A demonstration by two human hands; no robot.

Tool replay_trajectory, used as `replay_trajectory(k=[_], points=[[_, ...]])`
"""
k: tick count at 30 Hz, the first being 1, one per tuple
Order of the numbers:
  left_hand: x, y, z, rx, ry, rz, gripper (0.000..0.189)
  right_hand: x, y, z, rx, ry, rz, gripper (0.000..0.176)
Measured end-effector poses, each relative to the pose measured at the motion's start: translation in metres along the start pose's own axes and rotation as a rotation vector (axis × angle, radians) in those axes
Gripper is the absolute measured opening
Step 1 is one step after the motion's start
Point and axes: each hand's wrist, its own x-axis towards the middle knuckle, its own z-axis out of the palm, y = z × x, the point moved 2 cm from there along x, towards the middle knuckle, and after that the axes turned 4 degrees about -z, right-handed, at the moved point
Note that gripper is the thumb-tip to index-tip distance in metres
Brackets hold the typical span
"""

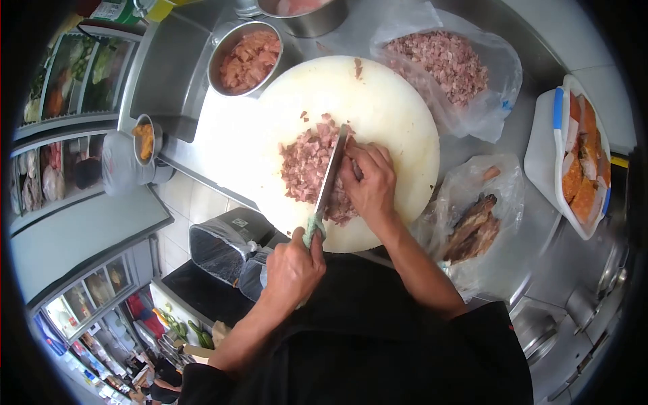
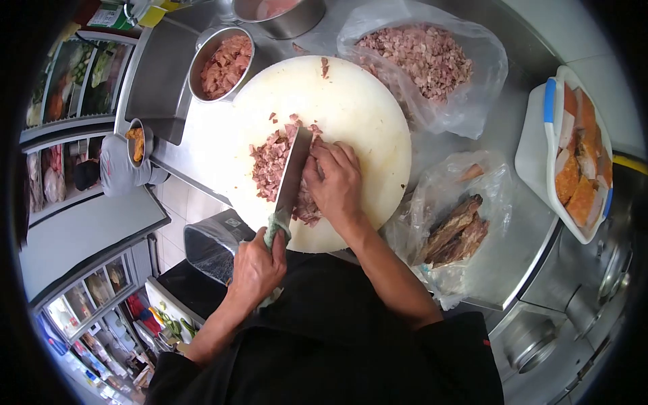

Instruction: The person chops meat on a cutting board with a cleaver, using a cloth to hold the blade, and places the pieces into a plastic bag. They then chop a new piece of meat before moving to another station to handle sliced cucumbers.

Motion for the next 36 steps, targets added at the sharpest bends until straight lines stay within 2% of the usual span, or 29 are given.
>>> replay_trajectory(k=[5,7,10,12,14,16,20,26,31,33,36], points=[[0.055,0.026,0.007,-0.057,0.064,0.069,0.030,0.001,-0.002,0.000,0.013,-0.024,0.024,0.018],[0.099,0.043,0.010,-0.129,0.195,0.228,0.031,0.001,0.000,-0.003,0.036,-0.038,0.004,0.019],[0.127,0.058,-0.003,-0.119,0.254,0.245,0.031,0.001,0.003,-0.008,0.051,-0.067,-0.014,0.019],[0.117,0.054,-0.017,-0.159,0.271,0.293,0.031,0.001,0.001,-0.009,0.045,-0.010,-0.075,0.020],[0.092,0.049,-0.026,-0.199,0.262,0.319,0.031,0.002,-0.003,-0.011,0.034,-0.004,-0.047,0.021],[0.057,0.043,-0.036,-0.230,0.167,0.145,0.030,0.000,-0.003,-0.009,0.038,-0.012,-0.020,0.022],[0.015,0.023,-0.026,-0.137,0.146,0.105,0.028,-0.004,0.002,-0.006,0.060,-0.011,-0.020,0.019],[-0.014,0.012,-0.017,-0.041,0.073,0.069,0.025,-0.003,0.001,-0.007,0.053,-0.036,-0.009,0.018],[-0.003,0.003,-0.002,0.002,-0.007,0.032,0.028,-0.002,0.003,-0.005,0.042,-0.037,0.004,0.016],[0.011,0.002,0.012,0.013,0.029,0.046,0.030,-0.003,0.003,-0.005,0.034,-0.035,-0.015,0.018],[0.043,0.026,0.011,-0.015,0.025,0.048,0.030,-0.003,0.002,-0.004,0.054,-0.039,0.005,0.021]])
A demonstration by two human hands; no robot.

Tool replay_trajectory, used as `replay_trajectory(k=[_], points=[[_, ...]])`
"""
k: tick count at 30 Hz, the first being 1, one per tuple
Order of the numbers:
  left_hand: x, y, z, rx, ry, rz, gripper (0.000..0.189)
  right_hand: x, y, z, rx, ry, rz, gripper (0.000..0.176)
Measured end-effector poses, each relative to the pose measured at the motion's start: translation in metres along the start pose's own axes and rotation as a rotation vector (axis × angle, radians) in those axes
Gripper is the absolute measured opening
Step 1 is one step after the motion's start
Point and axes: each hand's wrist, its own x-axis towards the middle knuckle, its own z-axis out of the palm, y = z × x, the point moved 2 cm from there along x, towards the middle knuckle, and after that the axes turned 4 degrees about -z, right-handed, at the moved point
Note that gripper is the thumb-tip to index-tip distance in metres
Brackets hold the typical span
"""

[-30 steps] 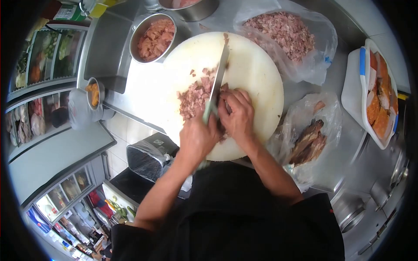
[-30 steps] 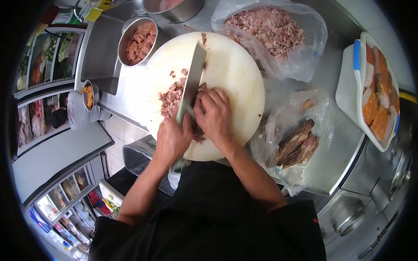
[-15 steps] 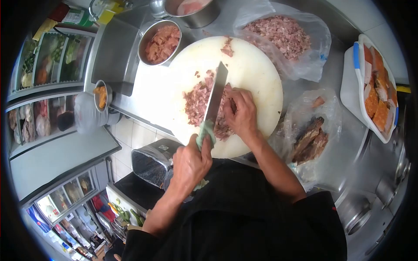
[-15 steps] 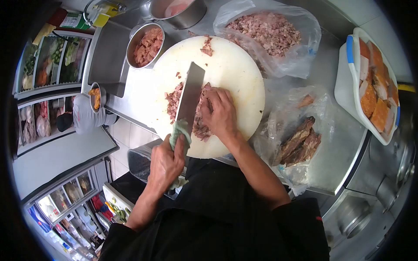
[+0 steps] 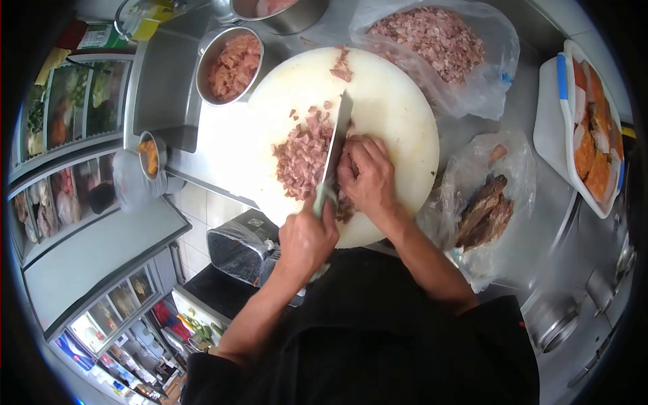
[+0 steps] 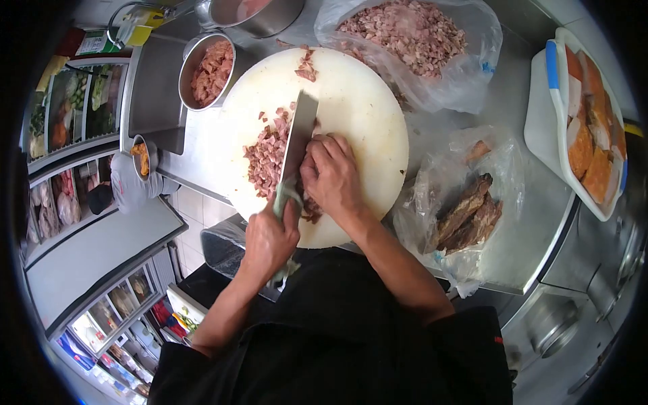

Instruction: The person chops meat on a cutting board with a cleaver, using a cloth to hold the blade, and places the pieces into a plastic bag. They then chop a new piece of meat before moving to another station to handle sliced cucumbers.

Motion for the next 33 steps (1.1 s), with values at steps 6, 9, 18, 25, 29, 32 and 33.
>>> replay_trajectory(k=[6,9,18,25,29,32,33], points=[[0.064,0.031,0.007,-0.085,0.190,0.151,0.034,0.004,-0.005,-0.011,-0.009,-0.076,-0.022,0.024],[0.054,0.024,-0.013,-0.170,0.199,0.162,0.036,0.006,-0.004,-0.011,-0.002,-0.076,0.056,0.022],[-0.033,-0.031,-0.041,-0.331,0.090,-0.085,0.039,0.055,0.013,-0.002,0.089,-0.061,-0.058,0.014],[-0.053,-0.055,-0.027,-0.284,0.074,-0.111,0.040,0.119,0.047,0.005,-0.232,-0.035,-0.444,0.018],[-0.059,-0.049,-0.025,-0.293,0.082,-0.087,0.038,0.067,0.043,-0.015,-0.098,-0.186,-0.344,0.014],[-0.058,-0.038,-0.027,-0.258,0.092,-0.041,0.036,0.023,0.014,-0.032,-0.026,-0.250,-0.169,0.013],[-0.059,-0.034,-0.027,-0.230,0.100,-0.005,0.035,0.012,0.003,-0.032,-0.028,-0.163,-0.083,0.014]])
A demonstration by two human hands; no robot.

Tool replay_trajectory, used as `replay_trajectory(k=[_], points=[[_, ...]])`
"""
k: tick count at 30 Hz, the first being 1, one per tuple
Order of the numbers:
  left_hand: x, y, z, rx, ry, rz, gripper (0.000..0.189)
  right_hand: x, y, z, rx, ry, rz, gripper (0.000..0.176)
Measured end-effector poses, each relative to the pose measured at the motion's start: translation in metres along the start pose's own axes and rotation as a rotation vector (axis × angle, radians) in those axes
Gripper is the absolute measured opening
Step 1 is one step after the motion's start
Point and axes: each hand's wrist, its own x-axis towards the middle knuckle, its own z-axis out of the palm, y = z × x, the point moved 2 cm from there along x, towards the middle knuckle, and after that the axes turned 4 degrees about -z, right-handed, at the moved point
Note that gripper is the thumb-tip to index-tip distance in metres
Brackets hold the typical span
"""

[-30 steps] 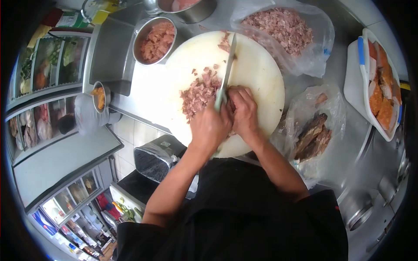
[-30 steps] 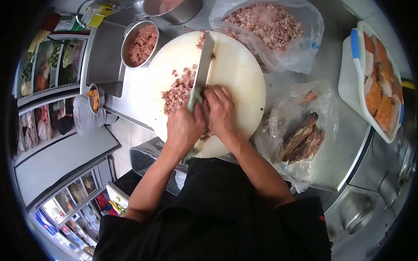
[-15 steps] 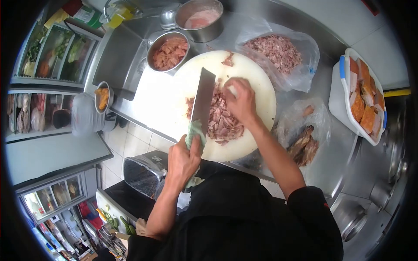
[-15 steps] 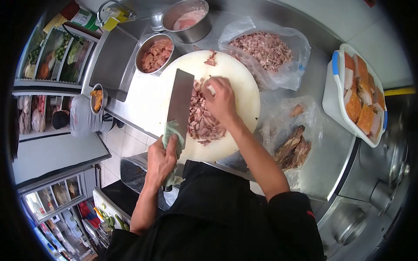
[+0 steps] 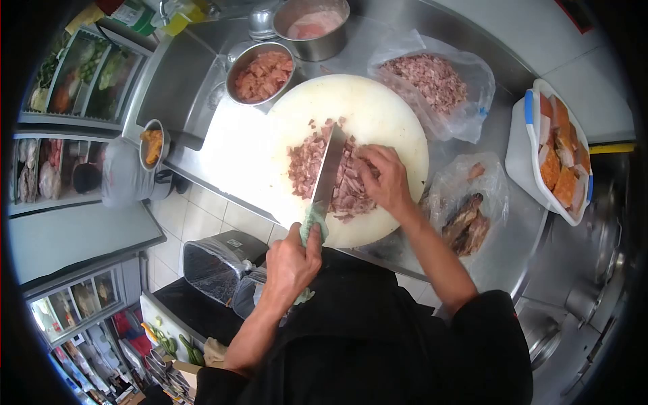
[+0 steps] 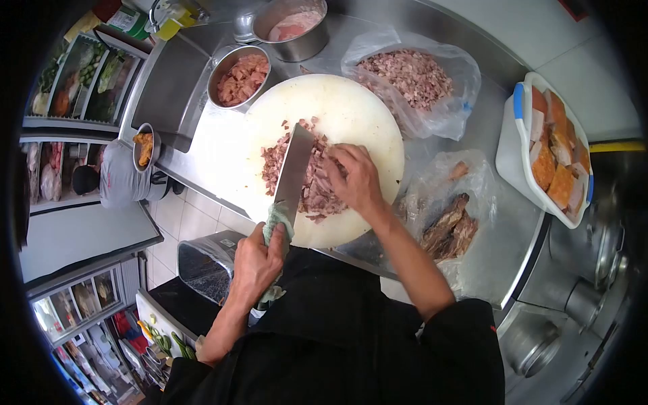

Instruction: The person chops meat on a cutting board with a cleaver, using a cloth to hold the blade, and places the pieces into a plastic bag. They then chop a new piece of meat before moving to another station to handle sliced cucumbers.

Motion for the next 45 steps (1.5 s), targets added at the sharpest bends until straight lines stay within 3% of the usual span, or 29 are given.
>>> replay_trajectory(k=[2,5,12,21,25,28,34,38,41,45], points=[[-0.001,0.008,0.002,0.038,-0.007,0.021,0.033,-0.012,-0.005,0.006,0.007,0.117,0.136,0.019],[-0.001,0.008,0.009,0.094,-0.023,0.043,0.031,-0.014,-0.007,0.013,-0.006,0.194,0.109,0.018],[-0.011,0.009,0.002,0.163,-0.042,0.079,0.028,-0.012,-0.004,0.017,0.016,0.209,0.099,0.019],[-0.003,0.011,0.012,0.197,-0.141,-0.013,0.030,-0.010,-0.005,0.016,0.030,0.186,0.098,0.017],[0.025,0.007,0.037,0.279,-0.125,-0.006,0.032,-0.010,-0.006,0.021,0.017,0.155,0.061,0.015],[0.072,0.030,0.048,0.114,-0.018,0.095,0.033,-0.011,-0.002,0.024,0.031,0.139,0.051,0.017],[0.129,0.075,0.029,0.106,0.023,0.168,0.041,-0.011,0.000,0.014,0.084,0.115,0.050,0.023],[0.079,0.081,-0.008,0.184,-0.179,-0.038,0.045,-0.014,-0.006,0.016,0.113,0.253,0.085,0.018],[0.046,0.069,-0.012,0.255,-0.253,-0.116,0.043,-0.015,-0.004,0.017,0.104,0.216,0.084,0.018],[0.022,0.046,0.013,0.207,-0.178,-0.129,0.037,-0.014,-0.002,0.018,0.114,0.195,0.084,0.015]])
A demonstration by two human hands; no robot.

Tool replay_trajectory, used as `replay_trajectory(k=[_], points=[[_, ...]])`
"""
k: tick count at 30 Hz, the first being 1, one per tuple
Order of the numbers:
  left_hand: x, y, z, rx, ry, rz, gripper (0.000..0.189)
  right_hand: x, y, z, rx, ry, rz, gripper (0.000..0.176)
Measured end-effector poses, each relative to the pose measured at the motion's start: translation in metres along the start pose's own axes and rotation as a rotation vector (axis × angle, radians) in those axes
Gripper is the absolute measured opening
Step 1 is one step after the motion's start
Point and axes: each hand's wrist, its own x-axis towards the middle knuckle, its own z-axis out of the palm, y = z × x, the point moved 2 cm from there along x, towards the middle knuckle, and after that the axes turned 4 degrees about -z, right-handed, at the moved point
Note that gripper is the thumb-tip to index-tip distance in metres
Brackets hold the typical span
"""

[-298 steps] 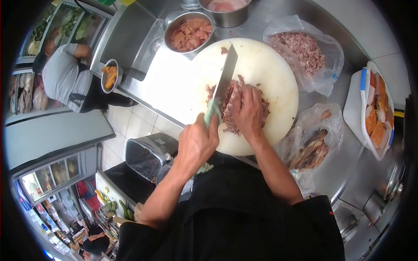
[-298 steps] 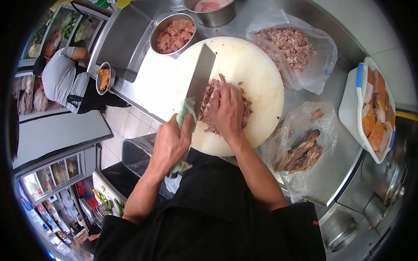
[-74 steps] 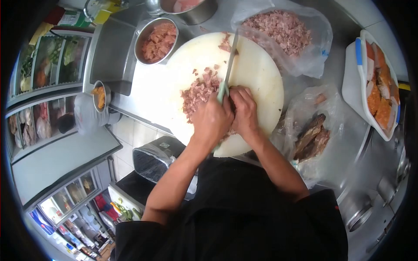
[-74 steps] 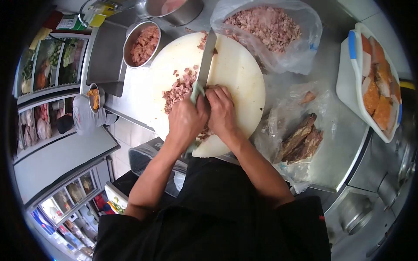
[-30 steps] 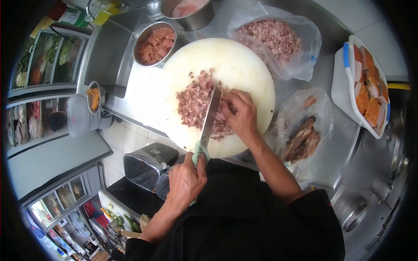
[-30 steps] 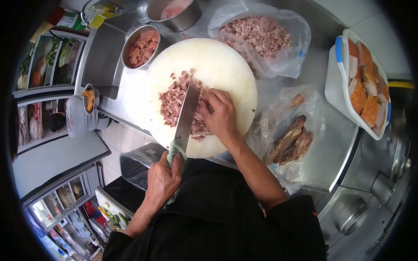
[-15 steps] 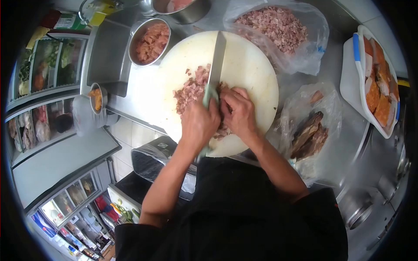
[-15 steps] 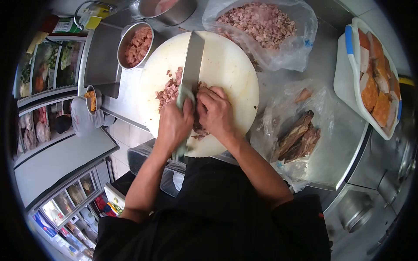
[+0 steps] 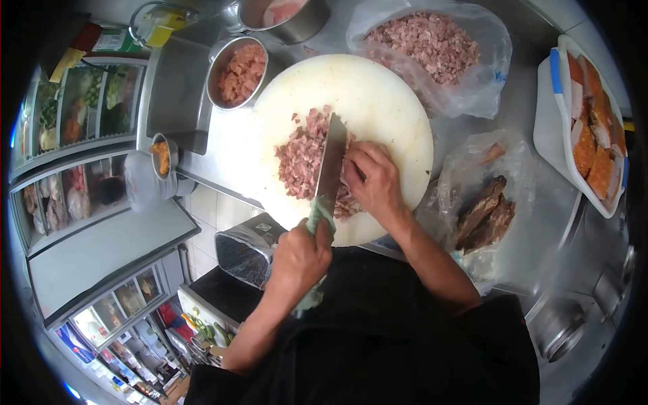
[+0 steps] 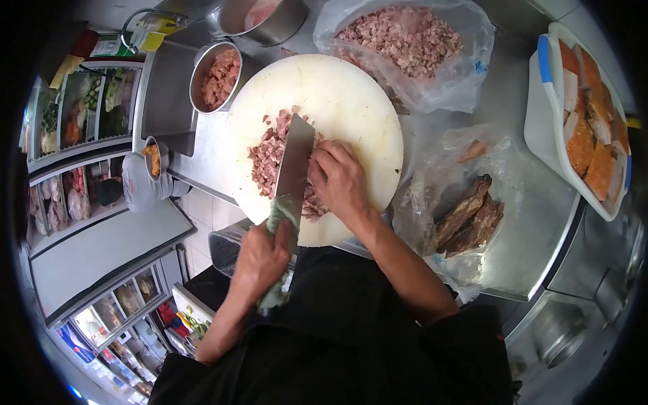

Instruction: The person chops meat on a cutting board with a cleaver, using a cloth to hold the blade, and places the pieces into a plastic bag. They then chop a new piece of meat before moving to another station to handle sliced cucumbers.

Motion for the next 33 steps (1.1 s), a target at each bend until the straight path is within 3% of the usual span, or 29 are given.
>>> replay_trajectory(k=[4,8,10,13,15,19,21,23,27,31,33], points=[[0.046,0.004,0.036,-0.092,0.196,0.138,0.034,0.002,0.000,-0.002,0.008,-0.029,-0.013,0.013],[0.106,0.034,0.021,-0.047,0.271,0.218,0.041,0.000,0.001,-0.004,-0.001,-0.052,-0.043,0.014],[0.100,0.040,0.003,-0.034,0.329,0.232,0.044,0.000,0.002,-0.007,0.015,-0.054,-0.032,0.014],[0.049,0.044,-0.032,0.028,0.058,0.110,0.045,0.001,0.001,-0.010,0.074,-0.048,0.055,0.013],[0.016,0.034,-0.025,0.023,0.023,0.059,0.043,0.000,0.002,-0.007,0.044,-0.036,0.043,0.013],[0.005,0.001,0.021,0.043,0.056,0.022,0.038,-0.002,0.003,-0.006,0.028,-0.058,-0.033,0.013],[0.029,0.003,0.038,0.019,0.176,0.083,0.038,-0.005,0.003,-0.004,0.021,-0.107,-0.048,0.014],[0.071,0.016,0.040,-0.060,0.312,0.278,0.040,-0.004,0.003,-0.004,0.023,-0.116,-0.056,0.013],[0.095,0.043,0.001,-0.070,0.229,0.185,0.045,-0.002,0.010,-0.009,0.077,-0.130,-0.038,0.010],[0.042,0.039,-0.023,0.025,0.094,0.054,0.050,-0.001,-0.001,-0.015,0.153,-0.078,0.022,0.010],[0.017,0.016,-0.010,0.061,0.019,0.019,0.047,-0.004,0.000,-0.014,0.099,-0.090,-0.049,0.015]])
